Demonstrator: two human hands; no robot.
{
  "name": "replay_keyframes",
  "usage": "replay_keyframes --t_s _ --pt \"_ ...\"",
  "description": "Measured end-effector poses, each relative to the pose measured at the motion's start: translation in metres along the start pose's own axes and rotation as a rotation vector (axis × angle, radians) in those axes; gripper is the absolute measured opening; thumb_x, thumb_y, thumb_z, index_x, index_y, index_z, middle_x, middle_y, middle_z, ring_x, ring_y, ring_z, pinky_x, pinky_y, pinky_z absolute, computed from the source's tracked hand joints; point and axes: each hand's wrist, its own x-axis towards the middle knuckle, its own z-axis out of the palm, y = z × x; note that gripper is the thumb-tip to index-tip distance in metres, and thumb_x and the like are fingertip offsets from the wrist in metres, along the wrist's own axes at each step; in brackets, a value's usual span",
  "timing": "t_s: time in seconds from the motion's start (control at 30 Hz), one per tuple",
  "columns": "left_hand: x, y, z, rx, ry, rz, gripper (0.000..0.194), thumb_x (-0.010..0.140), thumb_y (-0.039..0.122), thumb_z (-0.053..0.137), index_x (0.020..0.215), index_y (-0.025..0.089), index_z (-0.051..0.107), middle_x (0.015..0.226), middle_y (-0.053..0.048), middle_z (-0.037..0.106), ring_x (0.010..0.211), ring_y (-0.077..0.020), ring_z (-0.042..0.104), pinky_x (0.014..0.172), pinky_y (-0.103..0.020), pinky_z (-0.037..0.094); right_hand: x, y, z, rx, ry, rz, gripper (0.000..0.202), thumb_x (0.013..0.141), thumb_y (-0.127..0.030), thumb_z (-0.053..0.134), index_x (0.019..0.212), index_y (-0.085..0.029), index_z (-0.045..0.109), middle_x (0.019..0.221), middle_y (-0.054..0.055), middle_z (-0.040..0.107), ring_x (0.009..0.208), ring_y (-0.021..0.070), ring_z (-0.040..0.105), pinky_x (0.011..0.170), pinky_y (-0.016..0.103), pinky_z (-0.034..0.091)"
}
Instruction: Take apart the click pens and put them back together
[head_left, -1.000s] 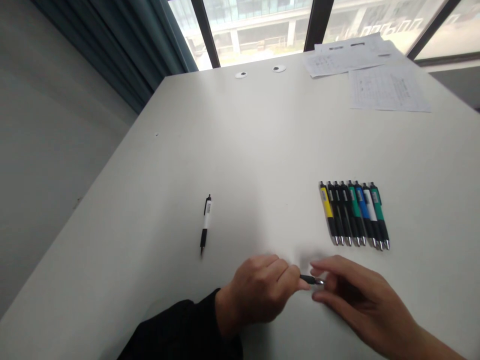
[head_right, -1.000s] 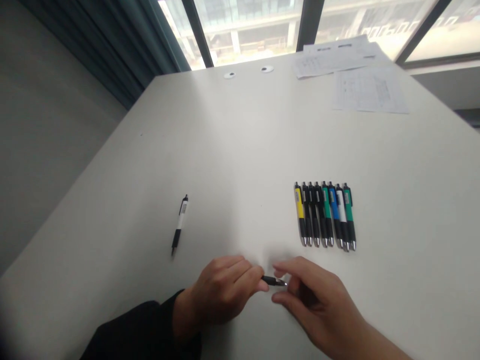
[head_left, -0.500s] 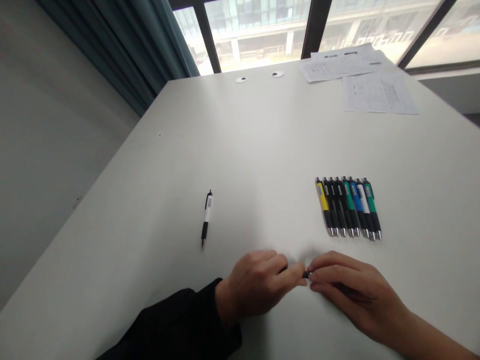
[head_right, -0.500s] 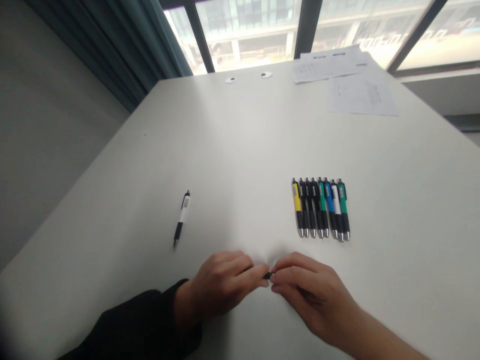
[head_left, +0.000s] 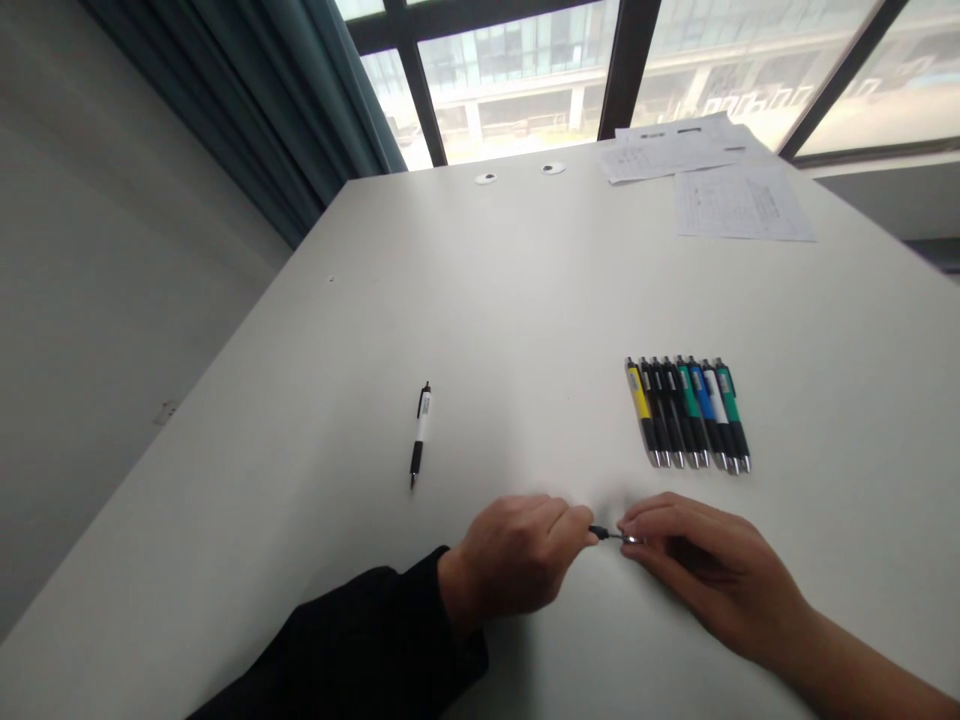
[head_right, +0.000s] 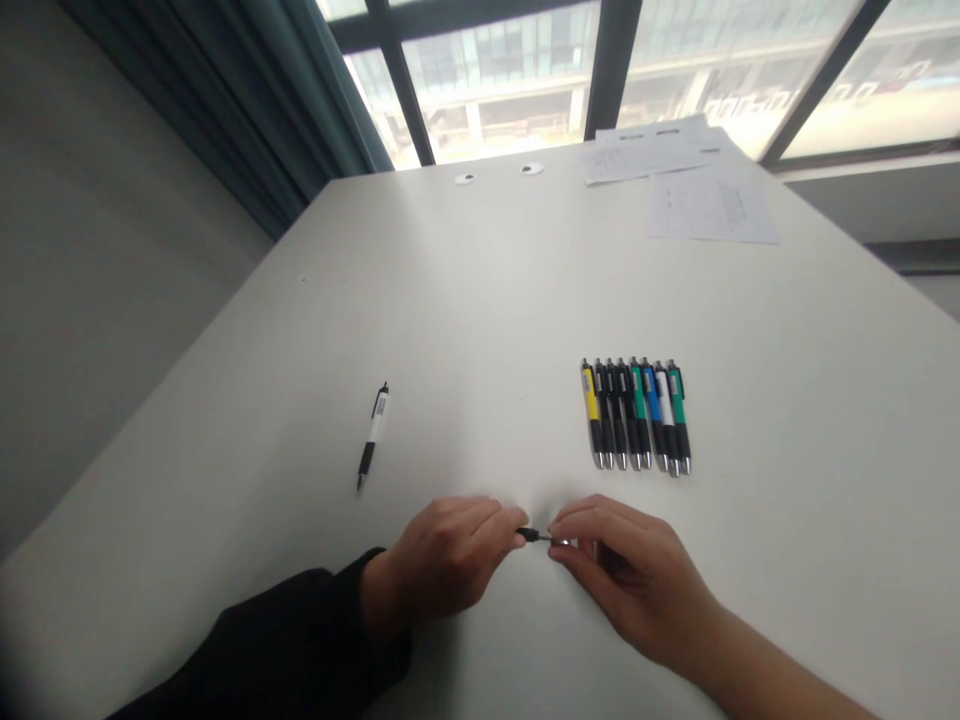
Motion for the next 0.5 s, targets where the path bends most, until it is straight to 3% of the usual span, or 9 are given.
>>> replay_keyframes --t_s 0.13,0.27,0.37,0.5 --pt "-0.0020 -0.0026 -0.0015 0.040 -0.010 -0.015 0.019 0.104 0.021 0.042 0.107 0.018 0.061 0.069 0.002 0.058 0.057 -0.0164 0.052 0.050 -0.032 0.034 -0.0025 0.0024 -0.0005 -0.009 0.000 0.052 0.013 0.094 -0.014 0.062 0.103 -0.023 0.065 0.090 0.005 0.071 0.076 0.0161 0.068 0.065 0.026 0.055" --pt "-0.0050 -0.0044 -0.0019 0.047 -0.024 0.022 0.029 0.102 0.017 0.043 0.128 0.020 0.057 0.081 0.001 0.064 0.062 -0.0154 0.056 0.052 -0.030 0.039 -0.0024 0.0052 0.0004 -0.031 -0.024 0.071 0.013 0.096 -0.017 0.061 0.105 -0.024 0.066 0.087 0.004 0.069 0.078 0.0163 0.068 0.069 0.027 0.055" --pt "-0.0050 -0.0044 -0.0028 0.040 -0.027 0.059 0.032 0.103 0.016 0.040 0.131 0.019 0.055 0.092 -0.002 0.066 0.067 -0.0156 0.058 0.056 -0.031 0.044 -0.0016 0.0064 0.0007 -0.055 -0.039 0.101 0.012 0.097 -0.019 0.060 0.107 -0.024 0.066 0.082 0.002 0.068 0.072 0.0147 0.065 0.064 0.025 0.053" --pt "-0.0031 -0.0034 -0.0041 0.077 -0.020 0.062 0.031 0.102 0.015 0.036 0.125 0.016 0.058 0.090 -0.005 0.063 0.069 -0.0173 0.055 0.059 -0.032 0.046 -0.0009 0.0047 -0.0001 -0.087 -0.050 0.155 0.008 0.098 -0.023 0.060 0.101 -0.023 0.067 0.073 -0.001 0.064 0.062 0.0125 0.060 0.058 0.024 0.049"
